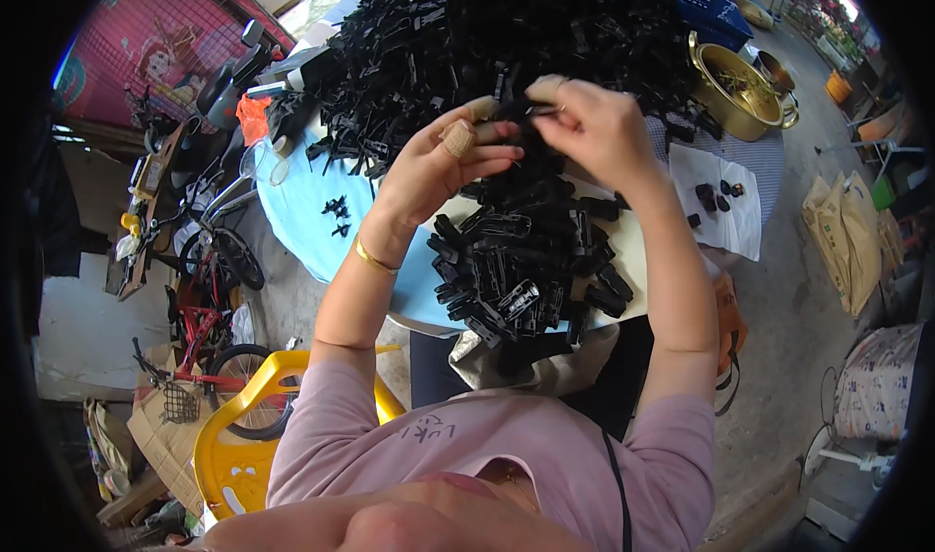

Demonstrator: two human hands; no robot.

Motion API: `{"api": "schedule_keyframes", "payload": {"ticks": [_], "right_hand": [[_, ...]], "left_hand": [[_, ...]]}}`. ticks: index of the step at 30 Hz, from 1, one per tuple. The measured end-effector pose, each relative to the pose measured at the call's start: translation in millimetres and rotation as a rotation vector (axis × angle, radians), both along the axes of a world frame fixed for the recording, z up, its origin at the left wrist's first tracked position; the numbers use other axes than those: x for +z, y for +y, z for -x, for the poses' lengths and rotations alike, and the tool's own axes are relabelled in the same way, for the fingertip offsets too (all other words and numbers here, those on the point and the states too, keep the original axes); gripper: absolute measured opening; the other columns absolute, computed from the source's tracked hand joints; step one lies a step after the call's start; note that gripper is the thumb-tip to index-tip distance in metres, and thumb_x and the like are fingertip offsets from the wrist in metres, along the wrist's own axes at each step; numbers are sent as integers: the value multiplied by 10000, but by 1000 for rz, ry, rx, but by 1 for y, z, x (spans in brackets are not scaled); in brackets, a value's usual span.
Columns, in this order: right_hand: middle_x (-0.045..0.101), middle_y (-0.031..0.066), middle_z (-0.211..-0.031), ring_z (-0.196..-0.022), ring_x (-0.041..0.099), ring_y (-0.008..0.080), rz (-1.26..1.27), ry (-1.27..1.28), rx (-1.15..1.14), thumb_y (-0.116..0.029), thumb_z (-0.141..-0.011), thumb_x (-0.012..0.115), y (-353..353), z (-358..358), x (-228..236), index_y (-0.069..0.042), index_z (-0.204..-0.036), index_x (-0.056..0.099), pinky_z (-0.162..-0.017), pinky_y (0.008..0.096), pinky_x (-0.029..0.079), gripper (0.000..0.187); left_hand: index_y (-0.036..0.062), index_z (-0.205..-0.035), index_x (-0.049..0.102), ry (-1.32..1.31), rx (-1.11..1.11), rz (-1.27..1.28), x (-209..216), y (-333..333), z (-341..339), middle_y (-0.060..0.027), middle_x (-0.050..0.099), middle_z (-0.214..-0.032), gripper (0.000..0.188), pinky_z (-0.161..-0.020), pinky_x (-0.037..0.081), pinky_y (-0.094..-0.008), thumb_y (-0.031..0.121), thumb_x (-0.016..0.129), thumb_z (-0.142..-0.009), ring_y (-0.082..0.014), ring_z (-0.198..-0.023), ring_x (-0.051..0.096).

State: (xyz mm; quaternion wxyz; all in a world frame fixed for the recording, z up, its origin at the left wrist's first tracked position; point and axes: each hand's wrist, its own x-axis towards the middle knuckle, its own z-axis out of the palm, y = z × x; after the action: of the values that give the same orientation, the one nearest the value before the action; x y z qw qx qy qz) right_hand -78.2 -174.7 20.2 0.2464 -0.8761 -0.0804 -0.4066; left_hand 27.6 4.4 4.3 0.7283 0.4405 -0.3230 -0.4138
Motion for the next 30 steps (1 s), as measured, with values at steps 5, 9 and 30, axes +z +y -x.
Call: {"api": "schedule_keyframes", "payload": {"ticks": [5, 9, 30], "right_hand": [[550, 49, -646, -556, 553, 197, 240, -56, 216, -33, -627, 686, 25, 3, 2, -39, -904, 616, -496, 280, 454, 286], [537, 30, -637, -561, 555, 186, 268, -77, 201, -75, -610, 706, 30, 4, 2, -66, -934, 622, -501, 282, 468, 335], [509, -26, -665, -595, 441, 26, -668, 351, 289, -103, -886, 500, 45, 10, 1, 12, -925, 585, -540, 158, 363, 148]], "left_hand": [[-104, -1238, 335, -2, -372, -8, 2, 4, -15, -193, 553, -1040, 769, -839, 497, -342, 450, 604, -778, -248, -934, 597], [-106, -1217, 372, -24, -375, -19, 8, 8, -17, -181, 563, -1027, 718, -807, 514, -328, 331, 685, -741, -232, -882, 612], [11, -1122, 418, -548, 274, 81, -1, -3, 17, -121, 546, -1100, 387, -816, 483, -259, -57, 592, -783, -145, -957, 556]]}}
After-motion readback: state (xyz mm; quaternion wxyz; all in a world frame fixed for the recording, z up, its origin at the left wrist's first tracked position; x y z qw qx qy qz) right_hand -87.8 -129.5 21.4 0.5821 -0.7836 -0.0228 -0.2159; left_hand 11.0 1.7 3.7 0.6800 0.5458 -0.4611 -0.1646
